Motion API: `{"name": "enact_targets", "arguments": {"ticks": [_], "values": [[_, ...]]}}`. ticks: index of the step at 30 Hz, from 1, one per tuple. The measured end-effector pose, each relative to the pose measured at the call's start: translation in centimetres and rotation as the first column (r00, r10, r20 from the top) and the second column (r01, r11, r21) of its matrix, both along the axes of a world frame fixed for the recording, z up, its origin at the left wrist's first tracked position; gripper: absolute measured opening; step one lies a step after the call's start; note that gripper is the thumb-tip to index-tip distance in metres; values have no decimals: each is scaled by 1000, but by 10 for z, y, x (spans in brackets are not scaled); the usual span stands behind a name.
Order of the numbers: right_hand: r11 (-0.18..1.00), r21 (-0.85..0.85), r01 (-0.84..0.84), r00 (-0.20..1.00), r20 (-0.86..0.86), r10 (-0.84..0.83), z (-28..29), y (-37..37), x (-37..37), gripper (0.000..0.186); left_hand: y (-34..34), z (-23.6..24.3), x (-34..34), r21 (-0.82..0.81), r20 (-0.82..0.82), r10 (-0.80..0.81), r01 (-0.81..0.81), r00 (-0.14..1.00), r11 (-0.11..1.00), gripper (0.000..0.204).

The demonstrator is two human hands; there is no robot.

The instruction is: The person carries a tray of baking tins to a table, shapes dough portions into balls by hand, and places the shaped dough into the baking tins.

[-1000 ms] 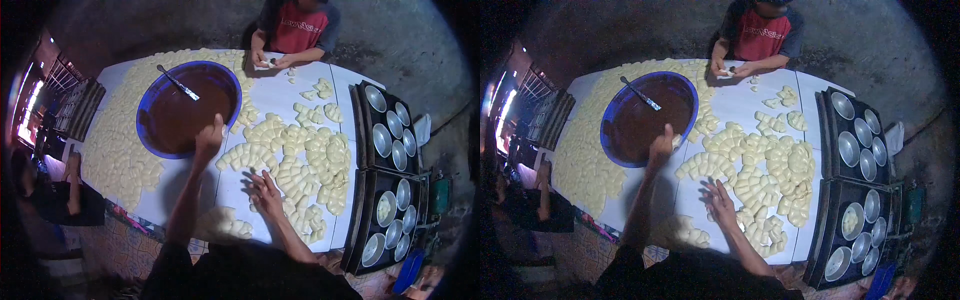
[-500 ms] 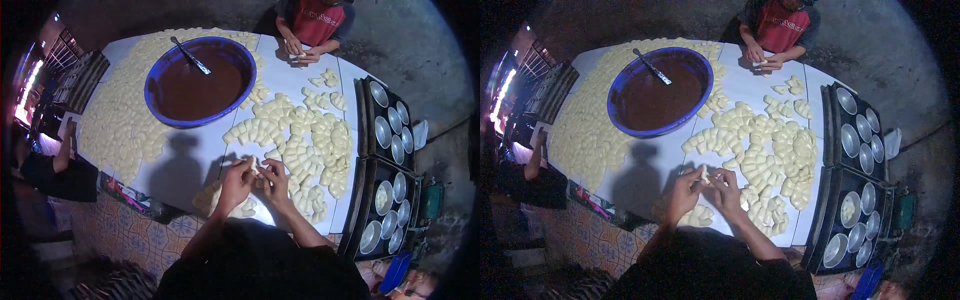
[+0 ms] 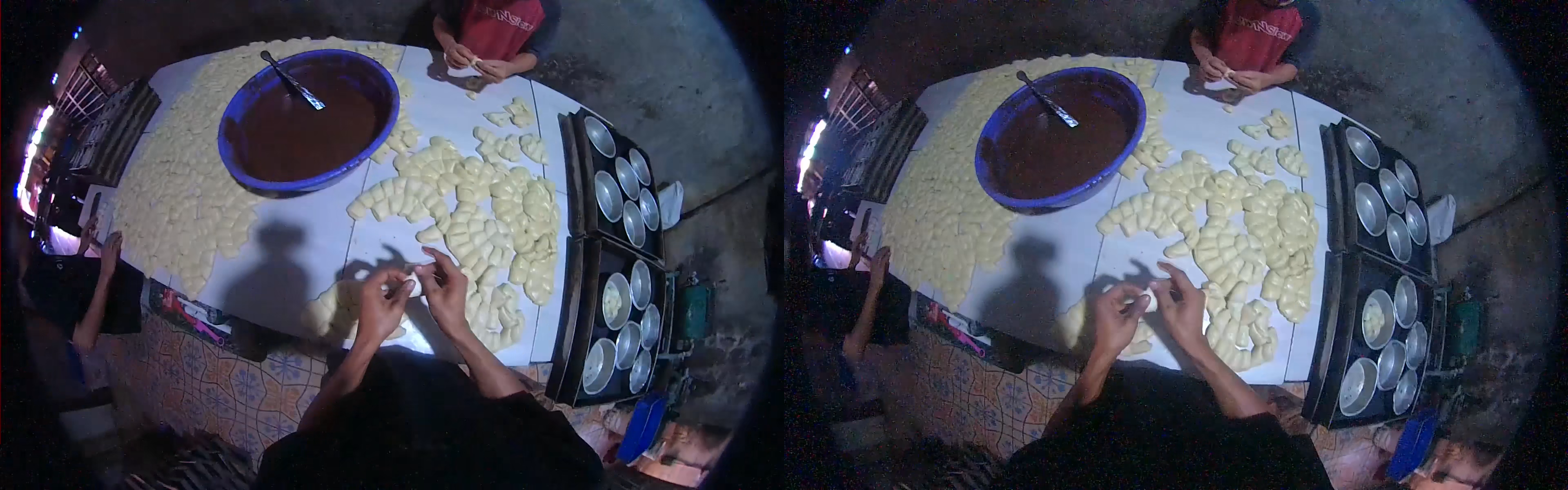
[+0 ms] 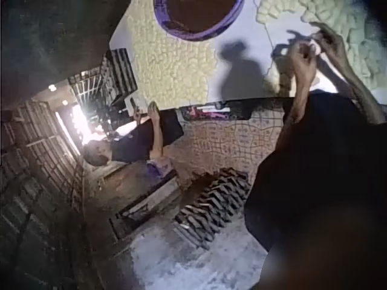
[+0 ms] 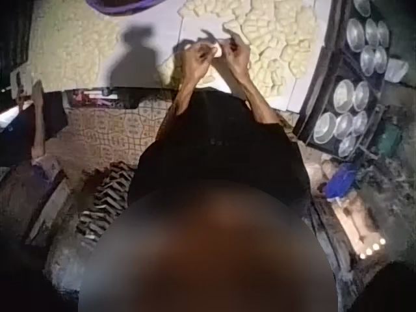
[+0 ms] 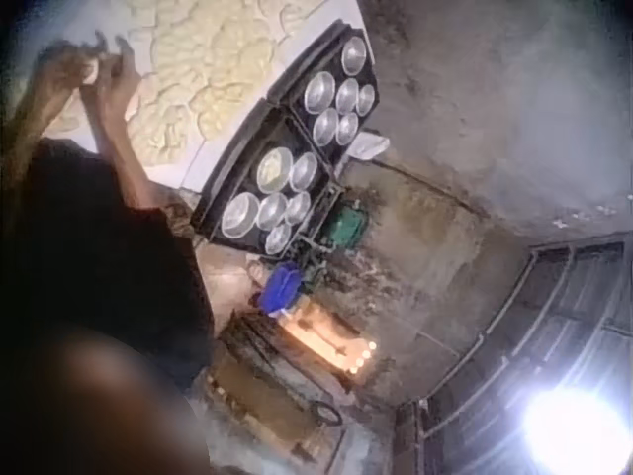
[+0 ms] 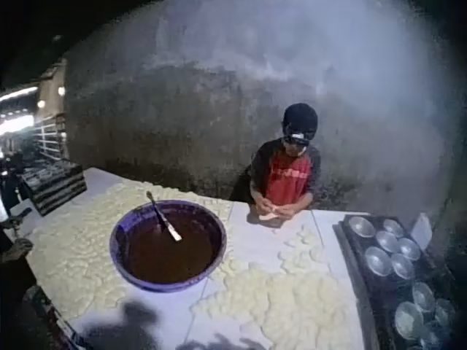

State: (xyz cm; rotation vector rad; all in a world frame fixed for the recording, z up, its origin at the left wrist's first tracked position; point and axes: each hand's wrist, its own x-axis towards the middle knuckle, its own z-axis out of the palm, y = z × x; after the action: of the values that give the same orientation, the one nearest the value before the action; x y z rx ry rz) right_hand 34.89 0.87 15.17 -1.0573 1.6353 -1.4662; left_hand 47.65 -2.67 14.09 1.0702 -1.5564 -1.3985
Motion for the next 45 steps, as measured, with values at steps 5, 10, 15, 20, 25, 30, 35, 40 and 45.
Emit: {"name": "enact_targets", "arguments": {"ticks": [5,10,15,20,25,30,35,40,45], "values": [[706,112,-699,491,794,360,-22,0,-38,42,0,7,16,28,-347,-121,139,930,990,52],[914,248,-323,945,27,326,-24,-28,-47,32,4,11,27,102,-280,156,-133,947,986,53],[921,186,-341,922,258,289,-98,-51,-58,27,-7,-18,49,148,-132,274,-255,953,956,27],[909,245,-337,941,127,315,-65,-42,-49,30,-10,-52,77,155,32,361,-362,932,919,11],[940,160,-301,793,-506,340,-45,-21,-69,37,3,-55,67,36,-49,257,-256,965,966,10],[932,348,-101,807,-519,281,-26,44,-67,26,4,-60,60,17,-113,228,-227,967,974,13],[986,166,-16,739,-662,123,-62,46,-24,11,4,-39,31,11,-143,-11,13,990,1000,14],[958,126,-257,966,8,258,23,64,-16,36,7,-11,23,32,-372,-347,385,861,922,39],[992,2,-124,992,24,124,30,47,-8,28,15,1,5,-32,-386,-275,285,880,958,36]]}}
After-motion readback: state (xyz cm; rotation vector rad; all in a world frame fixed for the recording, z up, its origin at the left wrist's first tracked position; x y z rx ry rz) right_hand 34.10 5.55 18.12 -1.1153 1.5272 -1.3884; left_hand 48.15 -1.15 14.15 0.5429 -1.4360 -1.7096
